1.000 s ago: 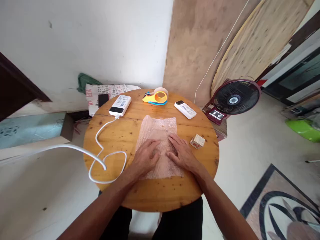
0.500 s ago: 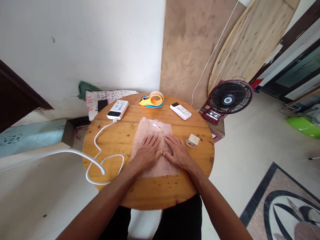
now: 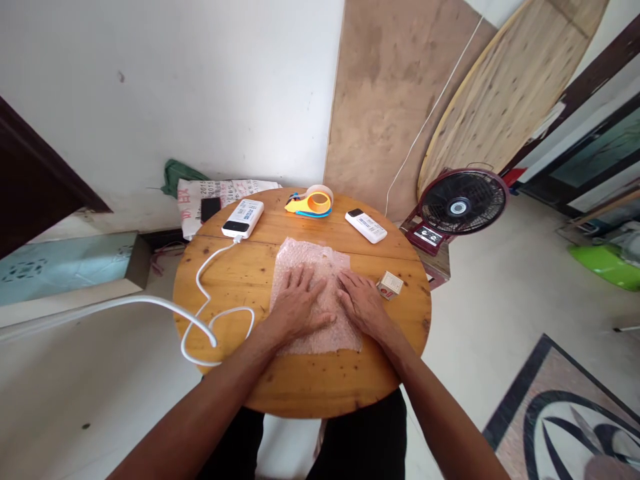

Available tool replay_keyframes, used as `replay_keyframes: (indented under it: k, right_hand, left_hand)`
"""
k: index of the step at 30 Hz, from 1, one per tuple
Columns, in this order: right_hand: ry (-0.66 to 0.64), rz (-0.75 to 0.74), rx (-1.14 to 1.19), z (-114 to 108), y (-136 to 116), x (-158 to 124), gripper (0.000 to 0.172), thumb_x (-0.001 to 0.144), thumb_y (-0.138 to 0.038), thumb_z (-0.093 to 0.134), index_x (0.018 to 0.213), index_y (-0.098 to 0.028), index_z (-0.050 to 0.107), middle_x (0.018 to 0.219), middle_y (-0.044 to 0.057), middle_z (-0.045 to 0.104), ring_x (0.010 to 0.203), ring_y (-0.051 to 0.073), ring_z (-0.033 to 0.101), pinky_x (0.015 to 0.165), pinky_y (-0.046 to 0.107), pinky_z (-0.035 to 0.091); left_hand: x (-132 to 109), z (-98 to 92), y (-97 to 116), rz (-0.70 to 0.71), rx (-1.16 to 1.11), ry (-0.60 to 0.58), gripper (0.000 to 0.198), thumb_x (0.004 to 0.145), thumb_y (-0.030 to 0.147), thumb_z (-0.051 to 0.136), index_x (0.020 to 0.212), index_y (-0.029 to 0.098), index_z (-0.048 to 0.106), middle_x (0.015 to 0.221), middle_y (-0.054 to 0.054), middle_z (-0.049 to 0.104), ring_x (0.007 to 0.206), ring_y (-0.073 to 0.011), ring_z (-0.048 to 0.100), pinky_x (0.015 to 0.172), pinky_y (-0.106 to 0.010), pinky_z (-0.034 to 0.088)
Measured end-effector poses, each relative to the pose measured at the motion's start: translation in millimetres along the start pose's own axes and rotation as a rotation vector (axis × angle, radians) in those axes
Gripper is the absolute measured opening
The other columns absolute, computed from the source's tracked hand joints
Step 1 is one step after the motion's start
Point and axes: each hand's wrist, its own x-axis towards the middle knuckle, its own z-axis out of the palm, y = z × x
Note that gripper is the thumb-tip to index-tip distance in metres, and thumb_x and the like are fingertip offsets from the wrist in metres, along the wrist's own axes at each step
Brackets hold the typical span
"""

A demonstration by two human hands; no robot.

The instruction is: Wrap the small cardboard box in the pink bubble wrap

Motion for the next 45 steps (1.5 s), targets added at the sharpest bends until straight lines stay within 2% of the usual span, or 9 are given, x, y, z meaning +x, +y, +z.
replay_keyframes:
  k: [4,8,17,22,26,31,38,41,45]
  right_hand:
    - [-0.130,0.032,-0.161,-14.1,-10.6,29.3,0.033,0.096,-0.029,0.042,0.123,-0.016,0.055,0.119,0.013,0.063,0.107,0.026,0.057,0.090,0.038,0.042]
    - [-0.193,0.107,-0.296,-14.6,-17.2,58.8,0.026,0.093,-0.020,0.041,0.107,-0.011,0.062,0.107,0.018,0.065,0.100,0.028,0.061,0.082,0.036,0.044]
    - [-0.058,0.208,-0.314,5.4,-1.4,57.8,0.029,0.097,-0.025,0.035,0.106,-0.014,0.060,0.104,0.016,0.065,0.096,0.025,0.059,0.079,0.033,0.040]
    - [-0.014,0.155,-0.286,2.5,4.3,52.6,0.027,0.097,-0.025,0.038,0.105,-0.014,0.061,0.104,0.014,0.064,0.095,0.025,0.055,0.080,0.034,0.036]
    - [0.077,0.018,-0.281,-3.3,2.6,50.2,0.027,0.096,-0.023,0.038,0.104,-0.016,0.063,0.104,0.014,0.064,0.097,0.026,0.051,0.083,0.037,0.032]
    - [0.101,-0.166,-0.201,4.5,-3.8,51.3,0.025,0.095,-0.025,0.042,0.111,-0.017,0.061,0.115,0.012,0.063,0.106,0.026,0.049,0.086,0.039,0.031]
    - [0.077,-0.132,-0.127,21.4,9.4,51.0,0.040,0.096,-0.031,0.042,0.133,-0.018,0.047,0.141,0.011,0.050,0.127,0.025,0.042,0.095,0.041,0.032]
    - [0.053,-0.117,-0.109,22.9,13.7,51.3,0.044,0.096,-0.032,0.042,0.137,-0.017,0.043,0.145,0.012,0.047,0.131,0.025,0.039,0.099,0.042,0.032]
    - [0.029,-0.100,-0.090,21.9,15.2,52.0,0.047,0.096,-0.033,0.041,0.140,-0.016,0.041,0.148,0.012,0.043,0.134,0.024,0.037,0.102,0.043,0.031]
  left_hand:
    - [0.1,-1.3,0.4,-0.008,-0.017,0.002,0.080,0.075,0.069,0.057,0.139,0.022,0.046,0.152,-0.018,0.032,0.143,-0.0411,0.020,0.112,-0.061,0.015]
    - [0.1,-1.9,-0.4,-0.009,-0.026,-0.010,0.083,0.074,0.071,0.055,0.140,0.022,0.045,0.153,-0.018,0.032,0.143,-0.0411,0.019,0.113,-0.060,0.015]
    - [1.5,-0.2,-2.6,-0.020,-0.041,-0.038,0.088,0.070,0.076,0.055,0.140,0.023,0.045,0.154,-0.017,0.030,0.143,-0.0415,0.017,0.113,-0.059,0.013]
    - [1.8,-2.2,-2.9,-0.024,-0.047,-0.058,0.086,0.071,0.072,0.057,0.140,0.022,0.046,0.155,-0.018,0.028,0.144,-0.0419,0.015,0.114,-0.059,0.012]
    - [2.4,-3.9,-3.1,-0.012,-0.039,-0.074,0.088,0.070,0.072,0.059,0.141,0.023,0.044,0.155,-0.017,0.026,0.145,-0.0411,0.013,0.114,-0.059,0.012]
    - [3.7,-4.2,-2.7,-0.026,-0.005,-0.098,0.094,0.069,0.074,0.058,0.145,0.023,0.037,0.156,-0.019,0.024,0.145,-0.0408,0.014,0.115,-0.057,0.012]
    - [3.0,-4.8,-3.9,-0.027,0.043,-0.083,0.088,0.076,0.074,0.048,0.146,0.022,0.036,0.155,-0.016,0.028,0.145,-0.0369,0.017,0.116,-0.054,0.014]
    - [2.0,-4.2,-4.6,-0.139,0.101,-0.035,0.068,0.091,0.060,0.035,0.144,0.018,0.040,0.154,-0.016,0.030,0.145,-0.0343,0.020,0.117,-0.052,0.015]
    - [0.8,-3.7,-6.7,-0.260,0.161,-0.009,0.063,0.092,0.055,0.037,0.142,0.018,0.043,0.155,-0.017,0.029,0.144,-0.0358,0.020,0.116,-0.054,0.017]
